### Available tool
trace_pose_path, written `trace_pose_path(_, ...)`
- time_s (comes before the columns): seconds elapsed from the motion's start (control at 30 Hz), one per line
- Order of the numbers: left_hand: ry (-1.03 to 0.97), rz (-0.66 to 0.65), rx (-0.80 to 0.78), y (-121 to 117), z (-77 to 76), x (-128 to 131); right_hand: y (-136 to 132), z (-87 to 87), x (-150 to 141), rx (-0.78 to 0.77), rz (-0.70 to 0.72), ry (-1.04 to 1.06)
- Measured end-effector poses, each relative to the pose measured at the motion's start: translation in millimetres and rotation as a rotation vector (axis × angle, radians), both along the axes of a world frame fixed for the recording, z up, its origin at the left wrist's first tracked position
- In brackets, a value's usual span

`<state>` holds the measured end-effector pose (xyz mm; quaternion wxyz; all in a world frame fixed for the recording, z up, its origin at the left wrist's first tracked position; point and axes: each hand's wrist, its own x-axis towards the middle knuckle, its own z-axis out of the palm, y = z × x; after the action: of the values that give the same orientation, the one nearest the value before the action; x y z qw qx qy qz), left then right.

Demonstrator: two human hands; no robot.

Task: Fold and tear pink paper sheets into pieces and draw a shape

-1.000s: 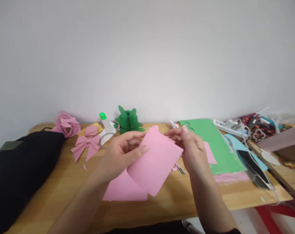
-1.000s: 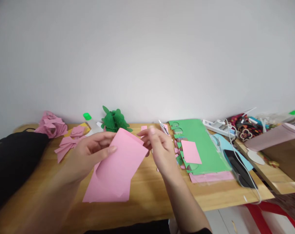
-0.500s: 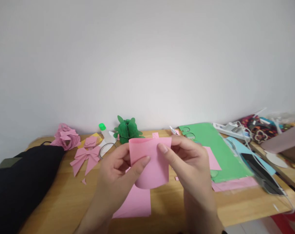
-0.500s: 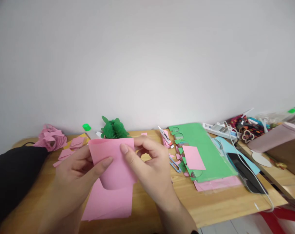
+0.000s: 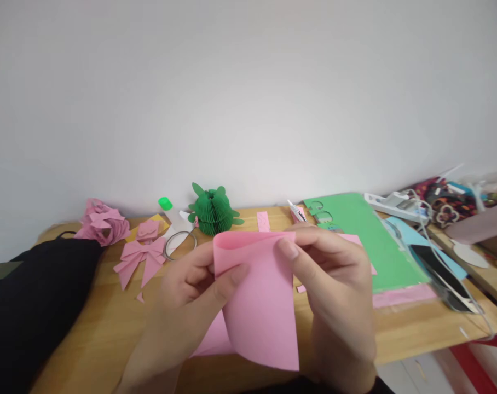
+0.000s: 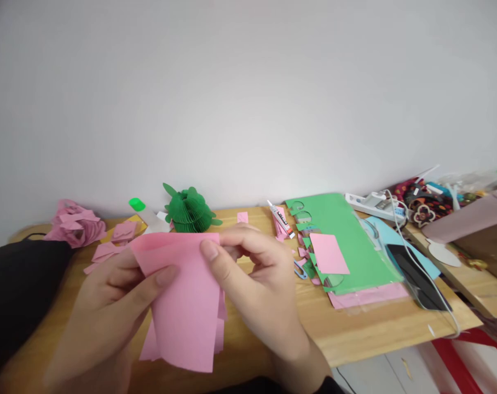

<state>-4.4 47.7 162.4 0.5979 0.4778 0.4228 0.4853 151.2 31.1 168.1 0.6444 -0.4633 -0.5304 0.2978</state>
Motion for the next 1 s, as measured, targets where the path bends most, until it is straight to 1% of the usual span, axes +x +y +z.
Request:
trace_pose_path(0.17, 0.079, 0.052, 0.036, -1.8, 2.4, 6.8, 1.4, 1.4, 1.8, 0.033, -0.032, -0.080)
trace_pose_path(0.33, 0.141, 0.108, 0.062, -2.9, 2.4, 6.8, 1.8, 2.5, 3.1, 0.066, -0.034, -0.092)
trace_pose_path(0.6, 0.139, 0.090, 0.169, -4.9, 0.8, 4.2, 2.5, 2.7, 3.9, 0.133, -0.051, -0.115)
trace_pose_path(1.0, 0.124, 0.068, 0.167, -3.5, 2.6, 5.1, 1.6, 3.2, 4.1, 0.154, -0.054, -0.138)
